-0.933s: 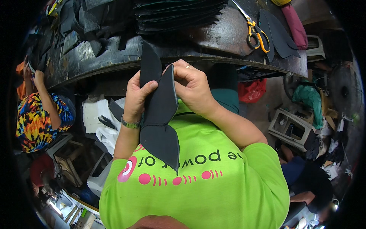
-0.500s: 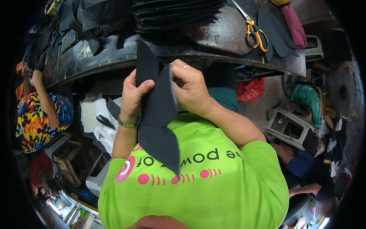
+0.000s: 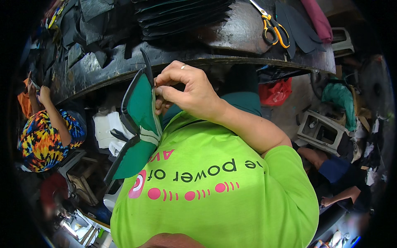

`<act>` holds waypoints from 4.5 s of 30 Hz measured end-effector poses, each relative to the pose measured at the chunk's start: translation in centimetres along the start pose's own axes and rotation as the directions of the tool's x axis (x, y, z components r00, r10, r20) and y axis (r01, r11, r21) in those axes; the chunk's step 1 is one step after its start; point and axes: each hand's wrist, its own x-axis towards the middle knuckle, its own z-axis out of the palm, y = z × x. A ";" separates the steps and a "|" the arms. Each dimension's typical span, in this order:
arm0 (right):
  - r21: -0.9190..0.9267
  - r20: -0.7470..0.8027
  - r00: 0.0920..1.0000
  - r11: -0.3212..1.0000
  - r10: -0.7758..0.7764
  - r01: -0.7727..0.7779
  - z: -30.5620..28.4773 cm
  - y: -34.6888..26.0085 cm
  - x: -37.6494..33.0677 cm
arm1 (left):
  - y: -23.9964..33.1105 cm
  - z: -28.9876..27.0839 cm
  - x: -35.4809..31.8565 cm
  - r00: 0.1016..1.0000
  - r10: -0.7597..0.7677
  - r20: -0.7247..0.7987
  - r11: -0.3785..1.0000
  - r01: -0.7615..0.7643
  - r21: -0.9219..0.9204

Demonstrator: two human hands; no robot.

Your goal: The person repeatedly picks up black and teal footwear components, aligns and folds them together, and stacks the assembled units on the table. They also open a small jar and place it on the table while continuing to handle the footwear parts.

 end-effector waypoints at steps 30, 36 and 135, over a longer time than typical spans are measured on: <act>-0.166 -0.116 0.993 0.986 0.010 -0.030 -1.1 0.0 -0.8 | 1.4 2.4 -0.2 0.955 0.052 -0.293 0.964 0.028 0.264; -0.229 -0.030 0.998 0.973 -0.048 0.040 -1.2 0.0 -0.8 | 1.6 2.8 -0.3 0.954 0.052 -0.295 0.954 0.040 0.296; -0.184 -0.074 0.988 0.975 -0.137 0.121 0.3 -1.3 -0.5 | -0.8 5.5 -4.4 0.920 -0.047 -0.390 0.980 -0.032 -0.195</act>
